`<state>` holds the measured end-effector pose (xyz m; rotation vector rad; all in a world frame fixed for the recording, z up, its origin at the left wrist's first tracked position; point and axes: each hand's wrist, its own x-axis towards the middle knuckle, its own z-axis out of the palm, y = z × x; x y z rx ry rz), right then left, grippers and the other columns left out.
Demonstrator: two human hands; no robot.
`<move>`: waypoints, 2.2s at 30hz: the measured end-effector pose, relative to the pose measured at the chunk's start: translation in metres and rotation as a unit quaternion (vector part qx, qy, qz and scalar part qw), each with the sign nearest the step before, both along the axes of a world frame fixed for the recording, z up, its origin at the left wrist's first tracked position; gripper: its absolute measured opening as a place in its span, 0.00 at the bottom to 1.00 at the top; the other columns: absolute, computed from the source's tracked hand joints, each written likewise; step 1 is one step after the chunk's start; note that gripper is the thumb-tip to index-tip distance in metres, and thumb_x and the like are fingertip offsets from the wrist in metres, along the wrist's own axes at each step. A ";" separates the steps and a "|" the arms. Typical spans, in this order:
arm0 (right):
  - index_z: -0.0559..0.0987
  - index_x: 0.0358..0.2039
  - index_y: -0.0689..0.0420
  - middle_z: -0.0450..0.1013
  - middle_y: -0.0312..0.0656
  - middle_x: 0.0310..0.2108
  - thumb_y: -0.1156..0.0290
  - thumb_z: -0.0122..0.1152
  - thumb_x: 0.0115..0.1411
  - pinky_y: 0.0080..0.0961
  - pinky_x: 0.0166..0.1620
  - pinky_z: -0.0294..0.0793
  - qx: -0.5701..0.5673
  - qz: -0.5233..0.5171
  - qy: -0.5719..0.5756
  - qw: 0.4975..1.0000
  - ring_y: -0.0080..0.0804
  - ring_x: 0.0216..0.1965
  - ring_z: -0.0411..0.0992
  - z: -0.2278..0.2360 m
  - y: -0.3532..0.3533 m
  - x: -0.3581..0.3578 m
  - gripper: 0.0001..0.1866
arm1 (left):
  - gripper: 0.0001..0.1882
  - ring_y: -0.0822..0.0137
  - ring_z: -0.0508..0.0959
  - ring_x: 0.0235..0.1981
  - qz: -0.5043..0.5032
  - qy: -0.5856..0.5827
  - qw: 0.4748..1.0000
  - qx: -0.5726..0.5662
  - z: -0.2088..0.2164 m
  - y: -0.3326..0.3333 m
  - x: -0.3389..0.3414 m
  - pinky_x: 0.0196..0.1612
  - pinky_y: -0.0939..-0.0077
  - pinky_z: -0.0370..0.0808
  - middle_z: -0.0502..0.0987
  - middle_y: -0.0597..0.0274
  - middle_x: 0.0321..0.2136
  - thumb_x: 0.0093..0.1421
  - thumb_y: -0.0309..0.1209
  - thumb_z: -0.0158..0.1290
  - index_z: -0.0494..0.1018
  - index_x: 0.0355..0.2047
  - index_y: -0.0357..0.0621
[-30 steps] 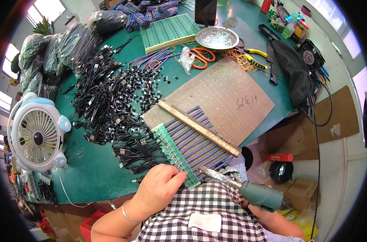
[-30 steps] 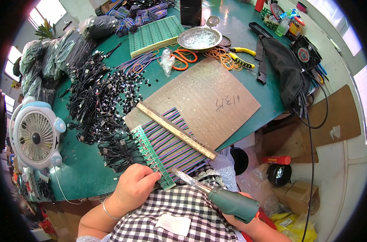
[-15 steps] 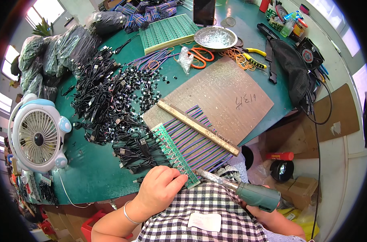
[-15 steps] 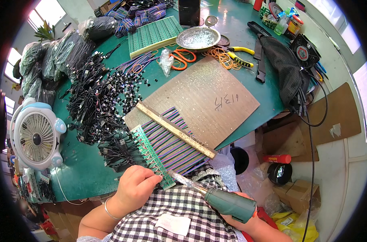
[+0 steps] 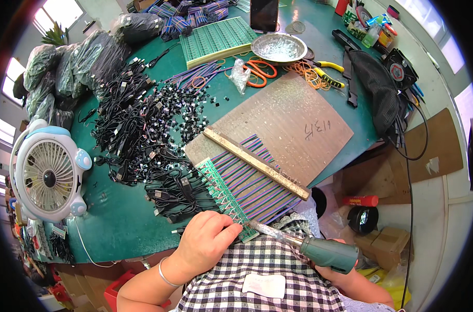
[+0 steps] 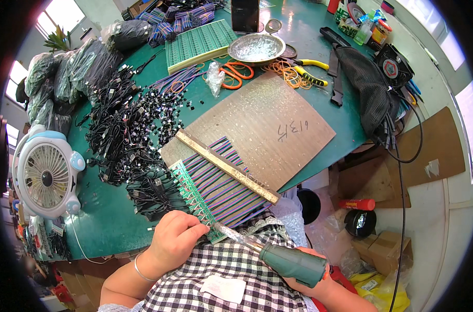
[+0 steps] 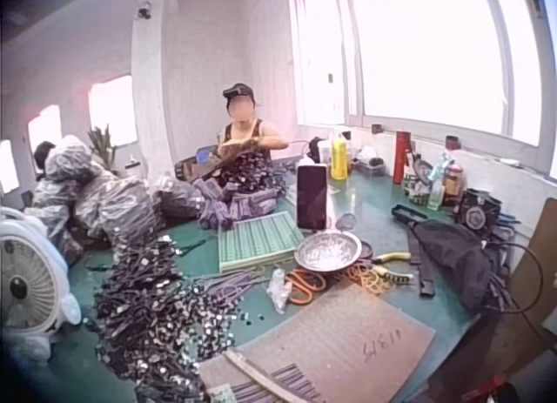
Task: The person applies hot glue to wires and sensors on a circuit board using a hot glue gun to secure them.
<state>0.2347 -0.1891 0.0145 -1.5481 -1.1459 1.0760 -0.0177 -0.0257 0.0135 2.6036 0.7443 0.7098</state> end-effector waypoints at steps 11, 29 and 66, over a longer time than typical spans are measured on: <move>0.79 0.32 0.59 0.76 0.39 0.27 0.75 0.64 0.45 0.24 0.34 0.75 0.106 0.052 -0.131 0.984 0.33 0.28 0.76 -0.007 0.006 0.006 0.11 | 0.11 0.62 0.73 0.27 0.001 0.011 1.000 0.010 0.003 0.001 -0.003 0.30 0.71 0.70 0.72 0.63 0.25 0.41 0.23 0.54 0.75 0.29 0.41; 0.65 0.50 0.68 0.71 0.48 0.42 0.61 0.58 0.56 0.23 0.28 0.71 0.062 -0.070 0.153 0.984 0.28 0.25 0.71 -0.030 0.007 0.004 0.27 | 0.06 0.61 0.73 0.32 0.284 -0.067 0.941 0.171 0.035 0.103 -0.068 0.37 0.67 0.66 0.74 0.63 0.26 0.46 0.24 0.58 0.76 0.27 0.46; 0.73 0.42 0.59 0.73 0.32 0.33 0.78 0.60 0.54 0.16 0.33 0.72 -0.012 0.057 0.216 0.975 0.14 0.31 0.69 0.003 0.097 -0.068 0.14 | 0.15 0.65 0.76 0.23 -0.033 -0.068 0.985 -0.156 0.025 0.022 0.018 0.26 0.76 0.73 0.77 0.64 0.21 0.40 0.29 0.68 0.72 0.26 0.43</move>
